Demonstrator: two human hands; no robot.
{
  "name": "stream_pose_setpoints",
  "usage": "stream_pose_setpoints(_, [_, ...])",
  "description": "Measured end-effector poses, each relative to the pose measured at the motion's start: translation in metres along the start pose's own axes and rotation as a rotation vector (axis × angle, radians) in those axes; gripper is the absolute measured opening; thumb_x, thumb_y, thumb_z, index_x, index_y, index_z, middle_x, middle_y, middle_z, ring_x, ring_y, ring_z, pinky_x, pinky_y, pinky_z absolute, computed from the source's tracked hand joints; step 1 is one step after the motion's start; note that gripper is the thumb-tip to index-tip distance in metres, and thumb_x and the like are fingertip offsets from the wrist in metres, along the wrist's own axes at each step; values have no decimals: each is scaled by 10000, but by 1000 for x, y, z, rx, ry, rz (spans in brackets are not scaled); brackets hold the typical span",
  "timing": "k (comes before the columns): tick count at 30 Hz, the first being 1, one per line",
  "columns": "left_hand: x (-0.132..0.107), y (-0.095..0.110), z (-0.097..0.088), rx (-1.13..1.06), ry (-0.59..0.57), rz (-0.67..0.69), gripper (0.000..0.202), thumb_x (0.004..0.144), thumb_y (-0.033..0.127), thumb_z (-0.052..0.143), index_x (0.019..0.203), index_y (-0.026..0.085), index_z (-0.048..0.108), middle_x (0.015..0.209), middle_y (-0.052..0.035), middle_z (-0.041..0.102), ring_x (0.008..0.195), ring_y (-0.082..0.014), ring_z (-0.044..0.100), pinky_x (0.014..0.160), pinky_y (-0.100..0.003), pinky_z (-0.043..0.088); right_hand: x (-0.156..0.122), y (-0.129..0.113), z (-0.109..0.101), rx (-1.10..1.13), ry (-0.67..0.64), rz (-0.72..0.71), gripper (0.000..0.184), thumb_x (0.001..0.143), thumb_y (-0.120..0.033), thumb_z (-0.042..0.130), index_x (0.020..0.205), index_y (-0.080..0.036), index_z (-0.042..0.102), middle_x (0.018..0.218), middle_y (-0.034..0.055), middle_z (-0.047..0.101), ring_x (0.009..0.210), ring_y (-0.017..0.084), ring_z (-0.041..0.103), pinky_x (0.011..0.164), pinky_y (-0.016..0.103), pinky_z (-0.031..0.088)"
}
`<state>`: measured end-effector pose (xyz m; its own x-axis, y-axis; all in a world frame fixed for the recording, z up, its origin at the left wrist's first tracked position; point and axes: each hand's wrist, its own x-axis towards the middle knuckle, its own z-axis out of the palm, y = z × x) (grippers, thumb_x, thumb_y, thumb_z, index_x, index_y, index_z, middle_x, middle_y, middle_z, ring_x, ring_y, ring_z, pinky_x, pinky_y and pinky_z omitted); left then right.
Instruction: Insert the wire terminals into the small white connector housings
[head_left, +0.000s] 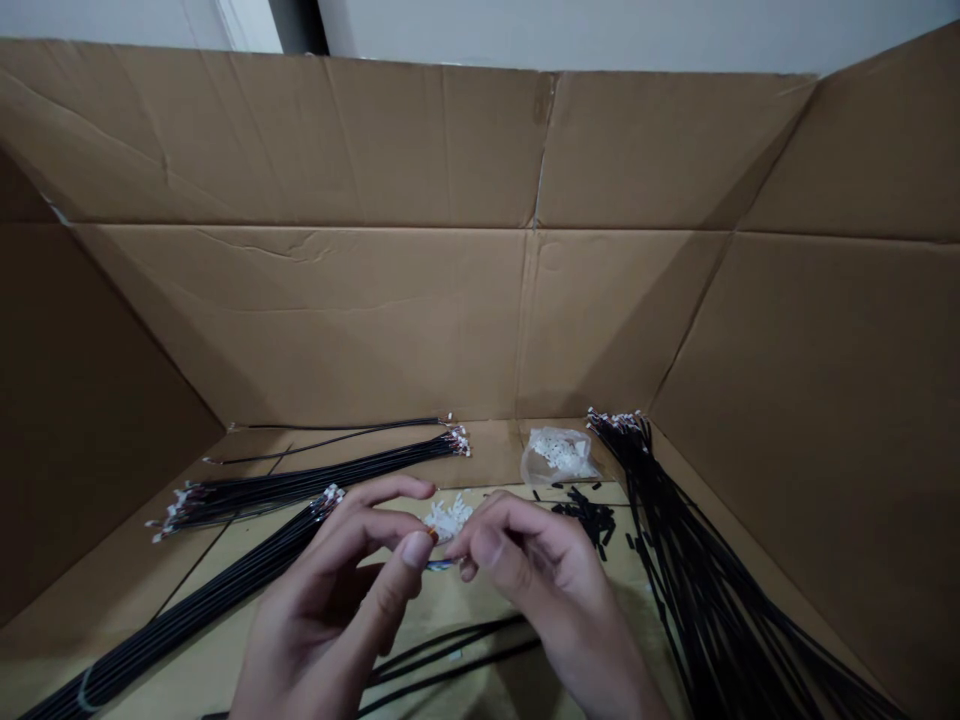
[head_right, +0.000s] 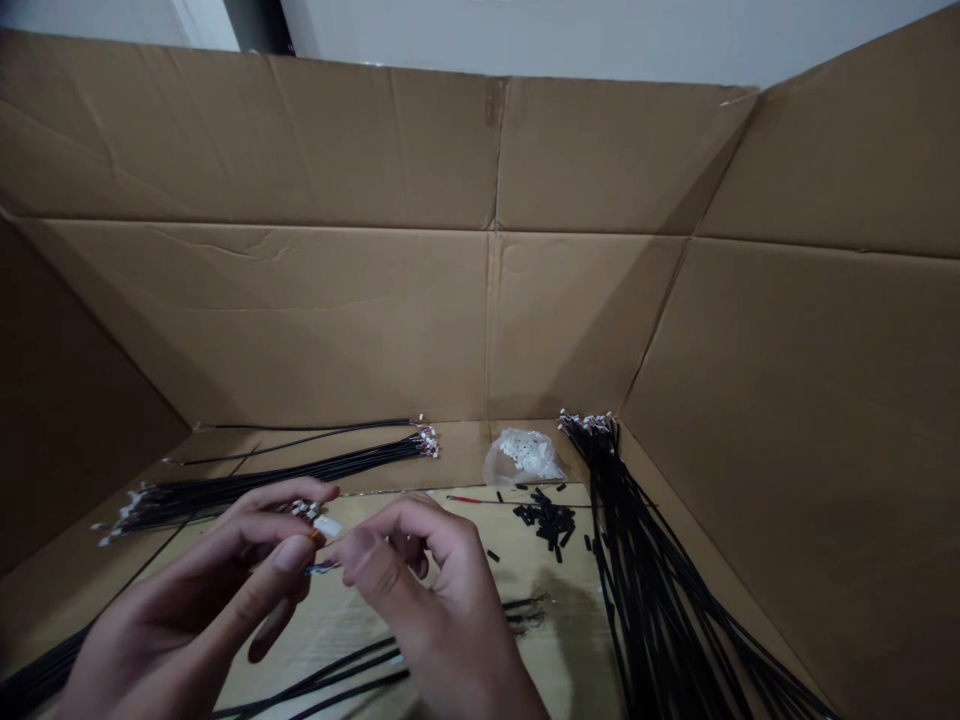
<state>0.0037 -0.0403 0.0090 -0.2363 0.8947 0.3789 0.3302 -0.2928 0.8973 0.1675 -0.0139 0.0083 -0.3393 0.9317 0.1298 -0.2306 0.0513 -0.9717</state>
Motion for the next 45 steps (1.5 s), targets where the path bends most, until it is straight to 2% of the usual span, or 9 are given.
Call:
stream_pose_setpoints(2, [0,1,2,-49,6,-71,302,870,513,708,731,245,724,1086,-36,679,586,-70,571,415,-132,447,-1,-2,1,-32,21,-22,214,842,-458,794,827,-246,765,791,4,649,785,194,515,753,327,395])
stream_pose_setpoints(4, [-1,4,5,-104,6,-139,310,863,521,717,745,234,714,1115,-21,648,500,-23,460,382,-132,407,-1,-3,2,-60,47,-80,119,804,-363,826,802,-258,771,767,-9,648,758,187,498,718,314,392])
stream_pose_setpoints(12, [-1,6,10,-192,61,-188,321,827,527,752,723,232,682,1000,12,581,521,-27,438,394,-125,387,3,1,7,-163,123,-204,128,838,-321,794,739,-245,764,737,8,702,714,194,548,681,326,408])
stream_pose_setpoints(19, [-2,3,9,-113,65,-109,294,833,508,750,738,235,700,1000,-10,573,581,-63,471,385,-130,370,4,4,12,-240,184,-338,90,816,-200,778,754,-251,737,735,-18,713,695,175,550,641,299,394])
stream_pose_setpoints(22, [-4,3,11,-95,83,-118,281,847,498,740,747,238,698,1005,-10,574,554,-59,414,372,-142,354,4,7,12,-230,197,-341,107,835,-206,773,743,-248,735,732,-15,718,685,173,550,635,299,398])
stream_pose_setpoints(32, [-3,8,14,-165,121,-125,297,841,491,753,736,225,673,996,27,529,533,-11,449,397,-114,358,8,7,13,-222,193,-313,183,852,-262,787,686,-218,725,674,1,708,648,166,555,619,295,433])
stream_pose_setpoints(37, [-3,7,16,-205,140,-151,302,816,493,774,735,224,662,1004,31,530,535,-8,446,420,-98,382,6,10,13,-444,232,-687,172,912,-158,742,747,-184,700,680,-11,701,632,134,586,603,261,456])
stream_pose_setpoints(41, [1,2,13,-167,109,-83,265,823,457,770,713,236,671,965,7,552,661,-80,543,493,-124,457,3,15,11,-691,251,-1006,172,970,-64,625,911,-185,731,748,5,716,659,148,554,637,295,462])
stream_pose_setpoints(45, [4,0,7,-111,7,-56,245,860,436,732,715,241,700,954,-13,576,648,-94,537,455,-138,437,3,21,4,-784,310,-1043,238,956,-66,650,1014,-264,770,860,9,689,773,182,544,720,319,483])
